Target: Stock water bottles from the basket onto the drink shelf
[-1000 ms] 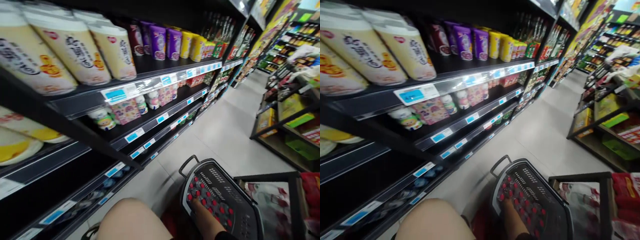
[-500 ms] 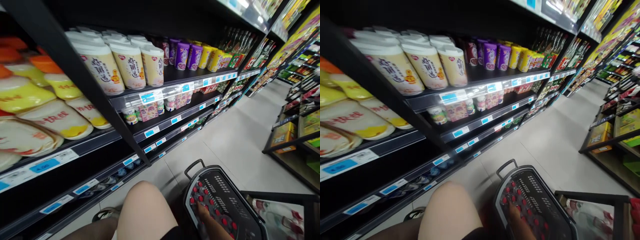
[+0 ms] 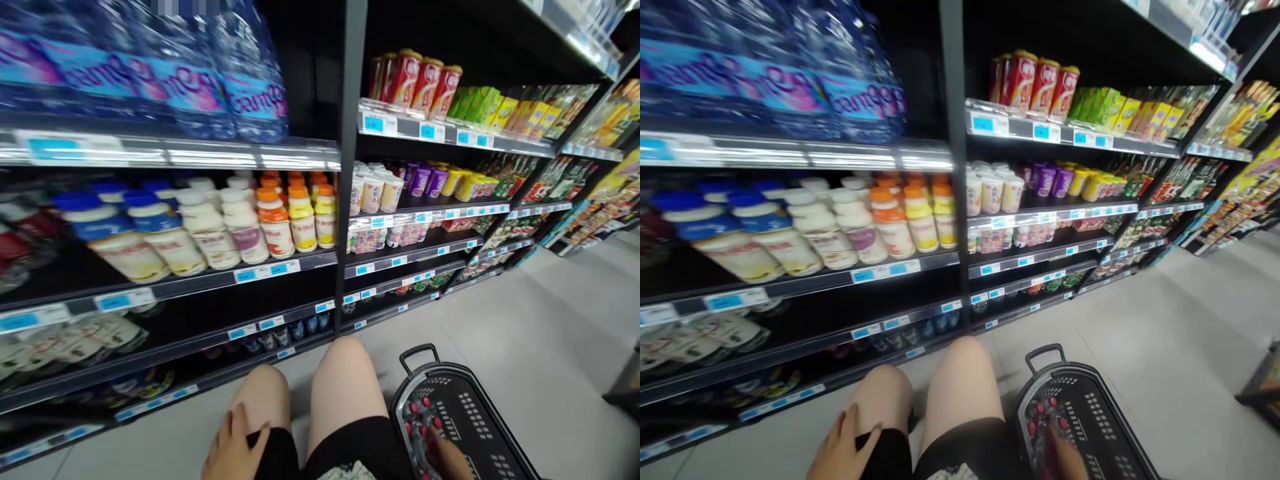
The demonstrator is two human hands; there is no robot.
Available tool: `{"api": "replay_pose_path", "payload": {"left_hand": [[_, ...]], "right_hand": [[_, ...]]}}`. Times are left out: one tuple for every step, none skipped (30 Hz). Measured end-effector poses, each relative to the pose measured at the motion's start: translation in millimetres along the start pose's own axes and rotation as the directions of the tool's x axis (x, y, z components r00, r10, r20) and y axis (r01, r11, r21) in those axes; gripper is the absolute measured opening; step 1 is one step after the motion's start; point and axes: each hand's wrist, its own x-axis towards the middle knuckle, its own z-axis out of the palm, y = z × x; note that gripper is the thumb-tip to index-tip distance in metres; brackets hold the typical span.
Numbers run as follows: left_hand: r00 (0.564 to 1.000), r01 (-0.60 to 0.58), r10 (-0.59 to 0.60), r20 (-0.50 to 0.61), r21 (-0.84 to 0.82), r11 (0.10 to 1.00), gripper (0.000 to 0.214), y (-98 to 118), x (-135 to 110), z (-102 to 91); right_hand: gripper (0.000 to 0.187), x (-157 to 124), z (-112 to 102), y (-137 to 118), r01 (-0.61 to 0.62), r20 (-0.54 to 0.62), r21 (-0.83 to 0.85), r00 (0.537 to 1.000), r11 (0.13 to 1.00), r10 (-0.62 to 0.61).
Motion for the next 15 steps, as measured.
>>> {"api": "replay_pose_path", "payload": {"left_hand": [[1.0, -0.014, 0.014, 0.001, -0.023, 1.0, 0.083, -3, -3, -0.1], [1.0, -0.028, 0.028, 0.0, -0.052, 0.998, 0.082, -7, -6, 0.3], [0.999, -0.044, 0.044, -0.004, -0.086, 0.995, 0.08, -11, -8, 1.1], [0.998, -0.064, 0.063, -0.013, -0.125, 0.99, 0.078, -15, -10, 2.3], [0.996, -0.09, 0.086, -0.03, -0.168, 0.982, 0.076, -17, -12, 3.6], [0.992, -0.122, 0.113, -0.054, -0.216, 0.969, 0.074, -18, -15, 5.1], [0.987, -0.156, 0.139, -0.084, -0.268, 0.951, 0.072, -16, -19, 6.9], [0.98, -0.191, 0.162, -0.114, -0.326, 0.926, 0.072, -12, -24, 8.9], [0.973, -0.225, 0.184, -0.142, -0.389, 0.893, 0.071, -7, -30, 11.3], [0.965, -0.259, 0.205, -0.165, -0.456, 0.852, 0.07, 0, -37, 13.9], [0.955, -0.296, 0.235, -0.183, -0.519, 0.802, 0.069, 8, -44, 16.6], [0.939, -0.344, 0.277, -0.204, -0.569, 0.746, 0.067, 15, -53, 19.1], [0.914, -0.405, 0.335, -0.23, -0.596, 0.694, 0.067, 21, -61, 21.3], [0.88, -0.469, 0.397, -0.26, -0.6, 0.648, 0.068, 26, -69, 23.0], [0.844, -0.529, 0.453, -0.288, -0.59, 0.61, 0.07, 29, -76, 23.9]], "right_hand": [[0.053, 3, -18, -8, 0.038, 0.014, 0.042, 0.999, 0.998, -0.039], [0.05, 6, -38, -19, 0.074, 0.02, 0.078, 0.997, 0.994, -0.075], [0.047, 10, -59, -32, 0.104, 0.039, 0.09, 0.993, 0.99, -0.108], [0.044, 13, -82, -48, 0.13, 0.028, 0.073, 0.991, 0.989, -0.133], [0.04, 15, -105, -67, 0.161, -0.003, 0.042, 0.987, 0.986, -0.161], [0.035, 16, -127, -88, 0.205, -0.026, 0.027, 0.979, 0.978, -0.204], [0.031, 16, -147, -110, 0.245, -0.051, 0.025, 0.969, 0.969, -0.244], [0.028, 15, -165, -134, 0.281, -0.083, 0.025, 0.957, 0.959, -0.278], [0.027, 13, -181, -157, 0.318, -0.117, 0.023, 0.942, 0.948, -0.313], [0.027, 9, -194, -179, 0.369, -0.153, 0.029, 0.92, 0.929, -0.36], [0.028, 5, -204, -201, 0.421, -0.19, 0.035, 0.893, 0.906, -0.407], [0.028, 0, -211, -221, 0.473, -0.226, 0.04, 0.862, 0.88, -0.453], [0.028, -5, -216, -241, 0.527, -0.258, 0.047, 0.827, 0.848, -0.5], [0.028, -11, -218, -259, 0.582, -0.282, 0.056, 0.789, 0.811, -0.547], [0.027, -17, -219, -277, 0.637, -0.296, 0.069, 0.748, 0.768, -0.594]]}}
